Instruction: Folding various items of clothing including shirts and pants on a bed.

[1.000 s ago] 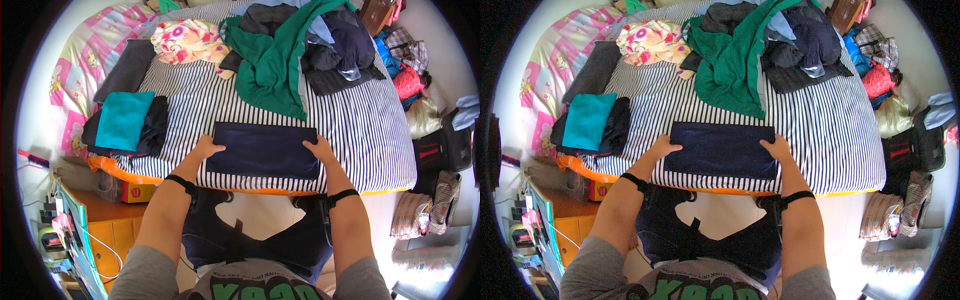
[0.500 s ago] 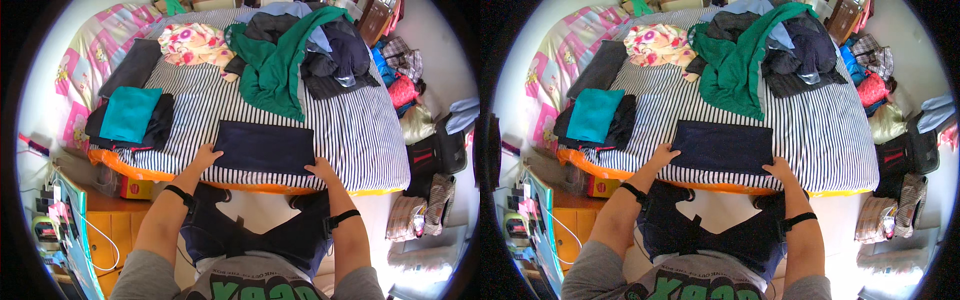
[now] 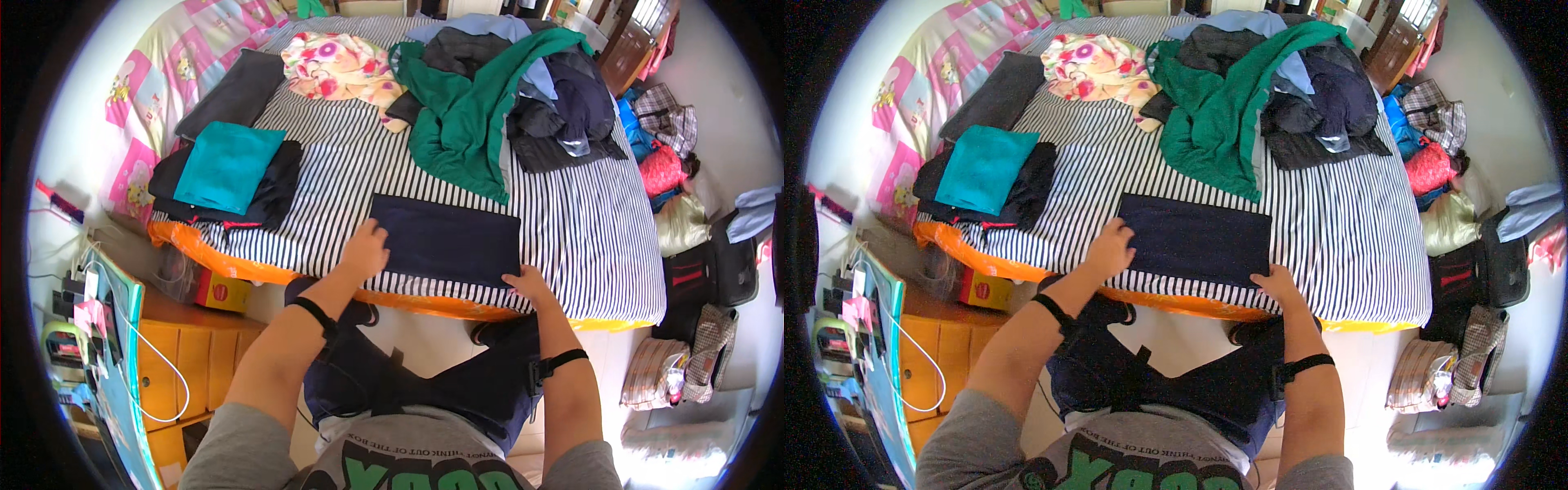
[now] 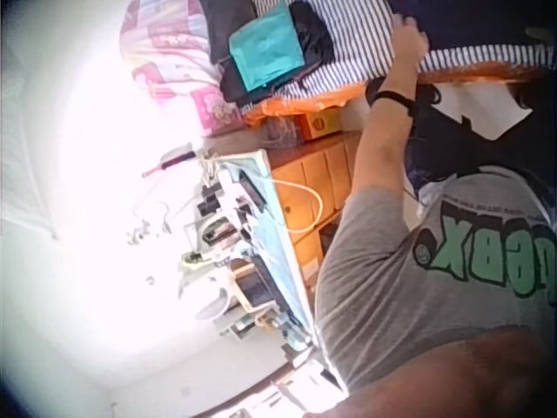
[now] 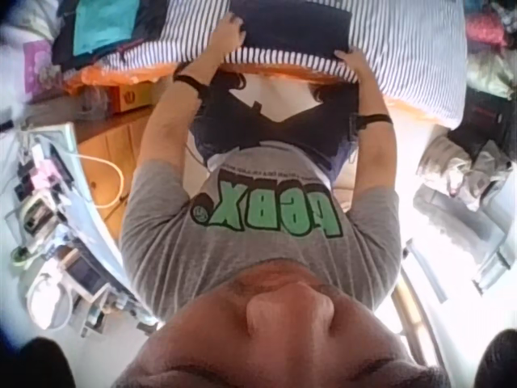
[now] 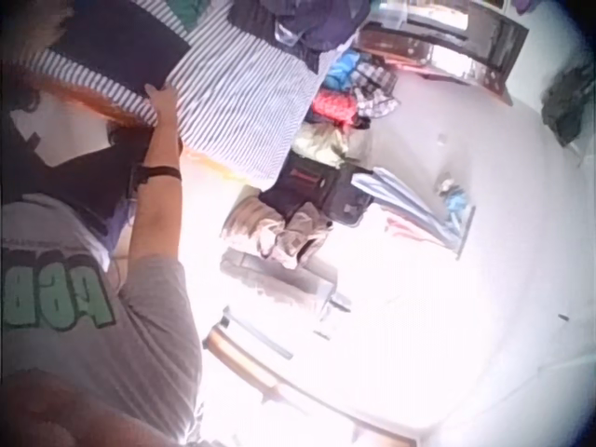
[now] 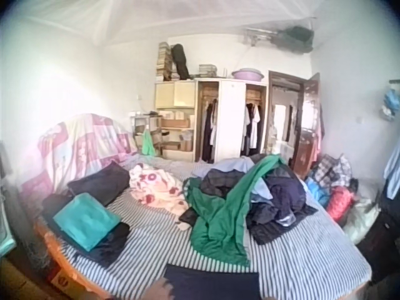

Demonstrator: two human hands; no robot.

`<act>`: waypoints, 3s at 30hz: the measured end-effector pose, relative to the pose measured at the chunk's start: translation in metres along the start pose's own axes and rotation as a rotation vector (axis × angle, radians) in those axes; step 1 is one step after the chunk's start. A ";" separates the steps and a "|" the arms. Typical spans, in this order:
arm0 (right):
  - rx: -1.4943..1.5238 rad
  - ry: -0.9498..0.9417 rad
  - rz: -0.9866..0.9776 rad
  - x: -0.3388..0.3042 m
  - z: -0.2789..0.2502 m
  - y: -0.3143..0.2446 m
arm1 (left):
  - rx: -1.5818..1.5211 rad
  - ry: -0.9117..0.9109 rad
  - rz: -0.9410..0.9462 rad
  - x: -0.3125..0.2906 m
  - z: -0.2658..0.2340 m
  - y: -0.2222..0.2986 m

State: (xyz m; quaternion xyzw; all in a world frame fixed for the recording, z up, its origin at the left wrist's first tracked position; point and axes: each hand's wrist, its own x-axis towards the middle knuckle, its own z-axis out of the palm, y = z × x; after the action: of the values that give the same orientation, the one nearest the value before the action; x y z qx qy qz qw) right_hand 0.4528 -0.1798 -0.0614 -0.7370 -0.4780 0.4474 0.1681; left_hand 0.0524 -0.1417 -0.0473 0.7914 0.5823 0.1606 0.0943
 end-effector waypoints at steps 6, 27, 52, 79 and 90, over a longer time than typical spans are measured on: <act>-0.039 -0.036 0.060 -0.001 0.004 -0.002 | 0.102 -0.287 0.437 -0.016 0.038 0.058; -0.137 -0.032 0.078 -0.001 0.010 0.002 | -0.415 -0.596 0.319 0.006 0.021 0.125; 0.102 -0.124 0.185 0.009 0.007 0.013 | -0.113 -0.533 0.760 -0.001 0.060 0.116; -0.074 -0.139 0.133 0.012 0.011 0.015 | 0.265 -0.423 -0.269 0.083 0.038 0.011; -0.025 -0.138 0.188 0.014 0.009 0.013 | 0.260 -0.478 0.386 0.063 0.047 0.116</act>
State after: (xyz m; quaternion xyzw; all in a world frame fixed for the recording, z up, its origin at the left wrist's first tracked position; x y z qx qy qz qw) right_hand 0.4542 -0.1762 -0.0820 -0.7480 -0.4227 0.5049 0.0831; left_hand 0.1897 -0.1152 -0.0435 0.9078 0.3987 -0.0903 0.0941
